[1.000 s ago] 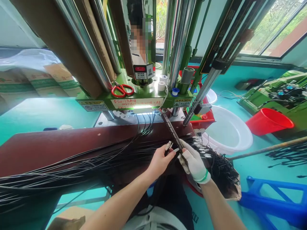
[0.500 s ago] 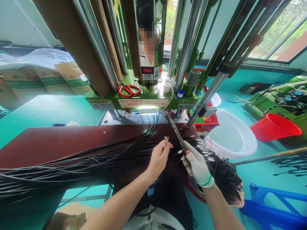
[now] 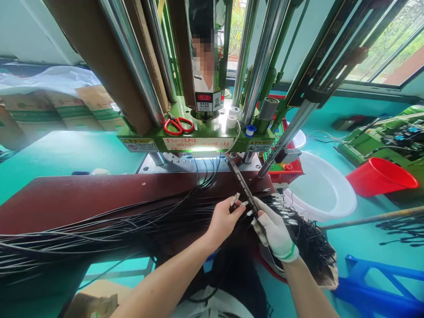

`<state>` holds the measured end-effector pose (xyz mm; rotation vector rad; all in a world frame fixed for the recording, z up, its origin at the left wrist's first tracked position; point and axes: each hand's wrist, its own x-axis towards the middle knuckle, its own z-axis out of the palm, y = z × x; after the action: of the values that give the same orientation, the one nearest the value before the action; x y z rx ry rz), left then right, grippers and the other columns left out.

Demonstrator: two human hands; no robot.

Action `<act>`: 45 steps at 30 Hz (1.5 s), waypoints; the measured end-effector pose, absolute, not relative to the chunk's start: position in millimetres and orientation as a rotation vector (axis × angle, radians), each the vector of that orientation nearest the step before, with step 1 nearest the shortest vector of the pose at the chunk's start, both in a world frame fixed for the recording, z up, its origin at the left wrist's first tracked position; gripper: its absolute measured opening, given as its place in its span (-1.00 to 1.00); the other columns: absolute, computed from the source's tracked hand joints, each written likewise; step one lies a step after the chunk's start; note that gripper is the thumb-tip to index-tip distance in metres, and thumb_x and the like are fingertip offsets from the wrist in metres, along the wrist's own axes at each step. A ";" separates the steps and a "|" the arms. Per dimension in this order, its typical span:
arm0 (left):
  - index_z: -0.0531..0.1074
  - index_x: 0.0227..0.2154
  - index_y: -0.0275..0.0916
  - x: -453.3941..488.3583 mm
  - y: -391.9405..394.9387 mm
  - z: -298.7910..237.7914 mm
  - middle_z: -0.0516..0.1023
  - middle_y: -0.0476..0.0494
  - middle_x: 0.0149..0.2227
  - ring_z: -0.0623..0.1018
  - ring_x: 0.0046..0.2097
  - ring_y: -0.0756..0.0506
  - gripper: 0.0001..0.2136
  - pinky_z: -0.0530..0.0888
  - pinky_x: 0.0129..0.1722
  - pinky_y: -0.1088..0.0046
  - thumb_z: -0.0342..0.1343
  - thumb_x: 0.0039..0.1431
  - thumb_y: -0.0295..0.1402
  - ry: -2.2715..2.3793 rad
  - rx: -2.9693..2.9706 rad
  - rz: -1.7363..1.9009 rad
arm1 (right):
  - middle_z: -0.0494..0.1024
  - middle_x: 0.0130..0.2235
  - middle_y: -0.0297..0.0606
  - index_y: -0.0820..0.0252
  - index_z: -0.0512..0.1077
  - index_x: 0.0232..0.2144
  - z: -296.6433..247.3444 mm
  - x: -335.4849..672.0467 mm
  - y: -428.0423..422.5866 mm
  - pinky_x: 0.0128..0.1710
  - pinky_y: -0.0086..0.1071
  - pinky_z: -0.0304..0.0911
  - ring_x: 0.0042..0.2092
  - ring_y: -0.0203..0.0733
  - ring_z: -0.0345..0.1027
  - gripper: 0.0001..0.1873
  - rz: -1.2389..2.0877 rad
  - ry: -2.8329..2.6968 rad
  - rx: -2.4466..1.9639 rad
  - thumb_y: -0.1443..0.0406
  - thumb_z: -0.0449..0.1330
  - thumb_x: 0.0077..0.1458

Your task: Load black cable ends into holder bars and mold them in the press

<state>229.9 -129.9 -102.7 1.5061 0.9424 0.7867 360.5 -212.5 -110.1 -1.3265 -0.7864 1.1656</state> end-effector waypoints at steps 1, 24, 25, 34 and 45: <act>0.32 -0.58 -0.28 229.9 -130.2 -103.0 0.28 0.08 -0.60 0.25 -0.49 0.04 -0.84 0.20 -0.44 0.53 0.07 -0.02 -0.30 0.948 1.496 0.793 | 0.22 -0.68 -0.48 0.24 0.14 0.11 -109.6 360.4 -212.5 -0.86 -0.65 -0.11 -0.74 -0.49 -0.04 -0.40 1.164 -0.785 -1.332 0.09 0.05 0.08; 0.19 -0.42 -0.20 219.9 -119.7 -105.5 0.05 0.15 -0.65 0.10 -0.62 0.09 -0.77 0.11 -0.60 0.57 -0.20 0.18 -0.16 0.988 1.292 1.017 | 0.22 -0.66 -0.47 0.19 0.08 0.14 -113.7 366.3 -212.2 -0.85 -0.62 -0.13 -0.75 -0.48 -0.06 -0.36 1.196 -0.752 -1.337 0.06 0.06 0.07; 0.15 -0.47 -0.20 220.5 -120.3 -105.5 0.05 0.14 -0.64 0.10 -0.60 0.09 -0.77 0.10 -0.59 0.57 -0.17 0.18 -0.17 0.979 1.326 0.996 | 0.21 -0.67 -0.46 0.19 0.10 0.14 -113.3 365.6 -212.4 -0.85 -0.62 -0.13 -0.74 -0.48 -0.06 -0.36 1.200 -0.760 -1.340 0.06 0.07 0.06; 0.28 -0.65 -0.29 218.7 -118.7 -94.3 0.15 0.08 -0.64 0.15 -0.52 0.06 -0.73 0.11 -0.49 0.52 0.00 0.04 -0.23 0.919 1.570 0.724 | 0.20 -0.64 -0.44 0.19 0.13 0.12 -114.5 367.2 -216.2 -0.81 -0.62 -0.13 -0.68 -0.46 -0.05 -0.43 1.215 -0.867 -1.339 0.11 0.05 0.10; 0.31 -0.65 -0.30 216.9 -115.0 -97.2 0.20 0.07 -0.64 0.19 -0.51 0.05 -0.75 0.14 -0.47 0.52 0.01 0.02 -0.26 0.869 1.516 0.711 | 0.14 -0.65 -0.47 0.23 0.11 0.13 -111.9 362.5 -216.0 -0.80 -0.62 -0.15 -0.68 -0.48 -0.08 -0.38 1.205 -0.928 -1.394 0.07 0.05 0.08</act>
<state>216.9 -115.0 -97.2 1.5155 0.8692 0.7106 362.5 -216.0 -111.9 -1.3938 -0.9284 1.2055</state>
